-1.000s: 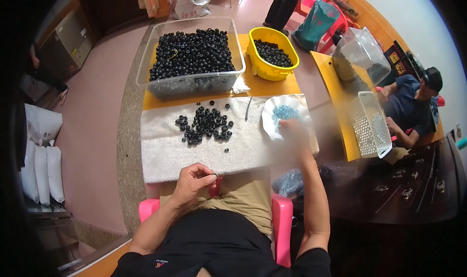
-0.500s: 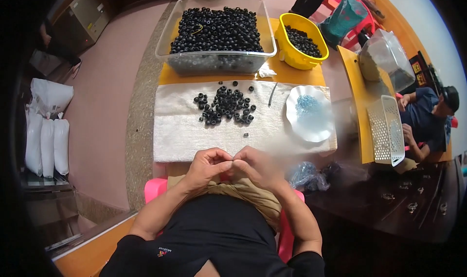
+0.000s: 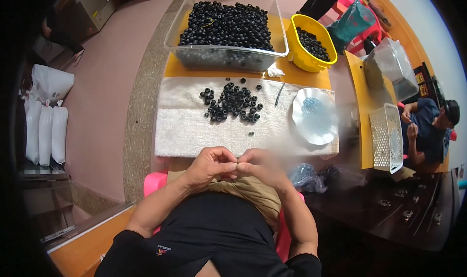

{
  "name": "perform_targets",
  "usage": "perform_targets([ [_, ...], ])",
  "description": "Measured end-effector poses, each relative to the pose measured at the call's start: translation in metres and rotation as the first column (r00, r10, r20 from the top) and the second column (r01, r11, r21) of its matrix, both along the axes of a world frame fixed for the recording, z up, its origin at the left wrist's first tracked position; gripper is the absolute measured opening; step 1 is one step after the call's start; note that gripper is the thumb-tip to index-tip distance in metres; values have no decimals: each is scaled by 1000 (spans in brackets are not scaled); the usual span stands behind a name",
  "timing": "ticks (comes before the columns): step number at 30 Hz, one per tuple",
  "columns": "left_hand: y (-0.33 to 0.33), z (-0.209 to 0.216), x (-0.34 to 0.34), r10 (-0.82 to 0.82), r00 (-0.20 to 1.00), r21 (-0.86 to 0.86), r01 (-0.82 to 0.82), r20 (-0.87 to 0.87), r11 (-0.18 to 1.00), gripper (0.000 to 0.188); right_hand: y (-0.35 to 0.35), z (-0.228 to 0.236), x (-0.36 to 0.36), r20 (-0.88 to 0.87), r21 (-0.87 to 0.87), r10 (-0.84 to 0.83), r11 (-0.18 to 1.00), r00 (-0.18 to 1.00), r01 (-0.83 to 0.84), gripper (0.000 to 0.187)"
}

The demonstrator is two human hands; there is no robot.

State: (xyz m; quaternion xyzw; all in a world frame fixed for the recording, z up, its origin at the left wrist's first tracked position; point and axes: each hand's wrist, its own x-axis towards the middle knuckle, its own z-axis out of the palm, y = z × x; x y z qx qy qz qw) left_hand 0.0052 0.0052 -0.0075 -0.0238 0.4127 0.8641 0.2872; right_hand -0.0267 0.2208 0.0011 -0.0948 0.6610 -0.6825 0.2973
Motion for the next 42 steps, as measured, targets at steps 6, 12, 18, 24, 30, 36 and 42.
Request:
perform_targets([
  [6, 0, -2, -2, -24, 999, 62, 22, 31, 998, 12, -2, -6, 5, 98, -56, -69, 996, 993, 75, 12],
  [12, -3, -7, -3, 37, 989, 132, -56, 140, 990, 12, -26, 16, 22, -734, 363, 125, 903, 668, 231, 10],
  [18, -1, -3, -1, 109, 988, 94, -120, 108, 988, 12, -8, 18, -11, -871, 356, 125, 827, 476, 435, 2],
  [24, 2, -3, -1, 118, 992, 75, -121, 38, 990, 12, -9, 1, -34, -846, 483, 210, 691, 490, 538, 8],
  [30, -1, -1, -3, 124, 991, 59, -126, 39, 990, 12, -15, 2, -36, -735, 642, 285, 585, 616, 495, 10],
  [36, 0, 0, -3, 132, 991, 42, -133, 30, 990, 12, -12, -5, -42, -814, 577, 433, 673, 387, 463, 10],
  [42, 0, 0, -1, 137, 990, 40, -138, 27, 990, 12, -6, 0, -48, -737, 673, 575, 676, 356, 301, 15],
])
